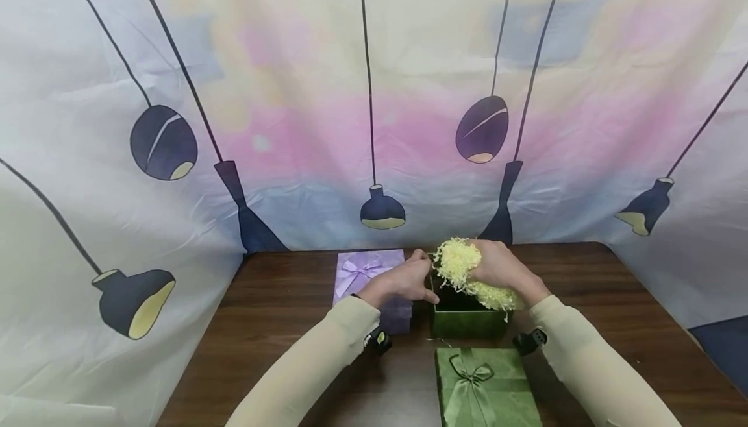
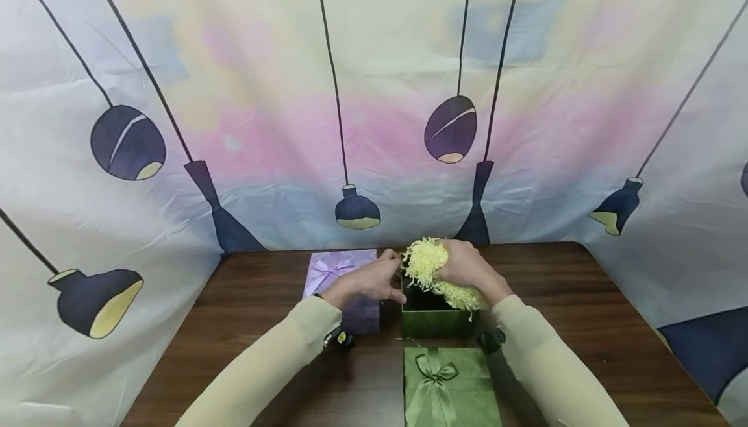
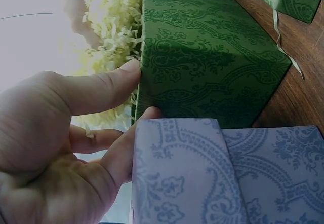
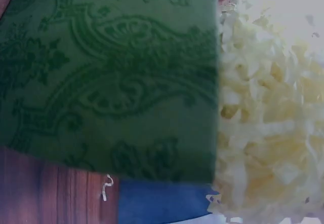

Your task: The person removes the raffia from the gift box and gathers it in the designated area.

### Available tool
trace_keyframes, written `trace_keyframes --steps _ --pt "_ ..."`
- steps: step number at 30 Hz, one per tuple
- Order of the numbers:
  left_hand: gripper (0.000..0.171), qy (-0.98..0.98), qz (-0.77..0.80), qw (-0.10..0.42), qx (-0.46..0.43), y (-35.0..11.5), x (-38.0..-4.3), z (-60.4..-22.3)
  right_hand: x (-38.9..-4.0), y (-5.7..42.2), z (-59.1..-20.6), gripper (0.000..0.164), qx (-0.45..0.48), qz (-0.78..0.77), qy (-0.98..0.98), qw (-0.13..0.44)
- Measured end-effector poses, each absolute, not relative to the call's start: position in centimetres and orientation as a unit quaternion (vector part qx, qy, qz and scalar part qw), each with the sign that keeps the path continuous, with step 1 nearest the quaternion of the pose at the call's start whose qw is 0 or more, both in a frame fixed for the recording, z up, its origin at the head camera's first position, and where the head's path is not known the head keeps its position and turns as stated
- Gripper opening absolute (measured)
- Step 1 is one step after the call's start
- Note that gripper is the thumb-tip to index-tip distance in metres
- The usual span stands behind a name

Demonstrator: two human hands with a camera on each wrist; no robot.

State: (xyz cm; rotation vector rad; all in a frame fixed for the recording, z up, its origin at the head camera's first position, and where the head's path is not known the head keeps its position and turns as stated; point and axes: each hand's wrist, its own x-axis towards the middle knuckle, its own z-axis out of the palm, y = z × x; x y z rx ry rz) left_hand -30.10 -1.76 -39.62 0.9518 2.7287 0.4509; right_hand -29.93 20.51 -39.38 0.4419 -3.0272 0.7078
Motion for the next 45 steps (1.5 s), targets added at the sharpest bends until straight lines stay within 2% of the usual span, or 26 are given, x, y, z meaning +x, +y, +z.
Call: trace_keyframes --steps 4,11,25,32,40,45 --pt "0.045 0.928 0.157 0.098 0.323 -2.0 -30.0 -39.6 -29.8 20.7 -39.0 0.078 0.139 0.234 -0.962 0.016" --pt "0.057 0.926 0.159 0.093 0.328 -2.0 -30.1 -39.7 -29.8 21.5 -38.5 0.077 0.137 0.23 -0.963 0.03" --pt "0.052 0.926 0.164 0.105 0.324 -1.6 -30.0 -39.8 -29.3 24.0 -37.8 0.085 0.108 0.237 -0.965 0.027" --pt "0.042 0.926 0.162 0.105 0.324 -1.8 -29.9 -39.8 -29.1 24.8 -38.2 0.087 0.104 0.245 -0.964 0.024" --pt "0.054 0.926 0.162 0.114 0.322 -1.7 -30.0 -39.9 -29.1 26.3 -38.7 0.087 0.094 0.246 -0.965 0.018" --pt "0.054 0.926 0.166 0.116 0.319 -1.7 -30.2 -39.7 -29.1 27.0 -38.5 0.089 0.085 0.252 -0.964 0.014"
